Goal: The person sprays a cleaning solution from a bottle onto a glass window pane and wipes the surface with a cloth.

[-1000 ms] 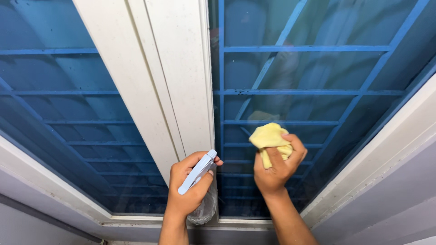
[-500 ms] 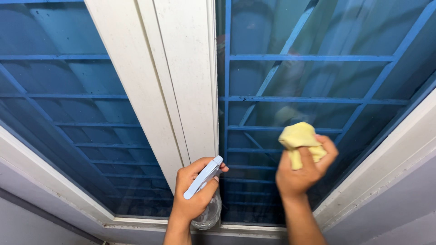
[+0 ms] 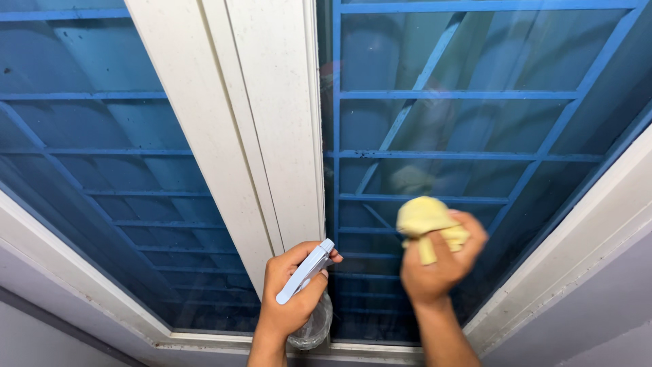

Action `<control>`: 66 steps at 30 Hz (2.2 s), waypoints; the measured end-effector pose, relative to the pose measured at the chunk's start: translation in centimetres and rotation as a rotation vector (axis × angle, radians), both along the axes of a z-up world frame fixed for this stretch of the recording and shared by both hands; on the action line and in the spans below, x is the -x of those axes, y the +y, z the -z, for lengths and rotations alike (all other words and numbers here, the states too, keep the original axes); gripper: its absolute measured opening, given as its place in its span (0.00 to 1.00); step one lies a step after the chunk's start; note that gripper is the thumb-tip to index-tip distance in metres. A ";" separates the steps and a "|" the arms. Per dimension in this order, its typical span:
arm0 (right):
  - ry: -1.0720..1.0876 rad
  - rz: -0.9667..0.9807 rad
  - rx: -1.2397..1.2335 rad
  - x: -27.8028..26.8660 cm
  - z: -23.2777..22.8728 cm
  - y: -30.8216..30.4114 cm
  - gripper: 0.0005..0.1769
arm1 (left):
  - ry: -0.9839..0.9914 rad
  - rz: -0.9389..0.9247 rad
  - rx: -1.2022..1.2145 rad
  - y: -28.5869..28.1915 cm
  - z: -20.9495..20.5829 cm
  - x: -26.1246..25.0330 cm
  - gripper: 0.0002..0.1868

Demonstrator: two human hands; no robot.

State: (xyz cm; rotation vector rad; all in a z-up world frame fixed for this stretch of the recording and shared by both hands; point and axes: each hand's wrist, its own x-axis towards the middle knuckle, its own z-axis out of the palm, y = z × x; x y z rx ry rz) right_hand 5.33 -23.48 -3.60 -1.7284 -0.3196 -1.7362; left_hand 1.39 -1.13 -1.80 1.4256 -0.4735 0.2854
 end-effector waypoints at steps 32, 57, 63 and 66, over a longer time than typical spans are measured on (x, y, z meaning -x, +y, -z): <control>0.098 0.088 0.075 0.7 -1.4 1.8 0.17 | 0.053 -0.045 -0.062 0.0 -1.0 0.8 0.17; 0.088 -0.002 -0.079 -0.2 -0.8 1.6 0.16 | -0.122 -0.119 -0.041 0.9 -0.9 0.9 0.12; 0.133 -0.011 -0.054 0.5 -1.2 1.0 0.19 | -0.033 -0.186 -0.154 -0.2 -2.2 1.0 0.16; 0.137 0.028 0.008 0.9 -1.6 1.2 0.18 | -0.078 -0.143 -0.134 -0.8 -3.8 0.9 0.16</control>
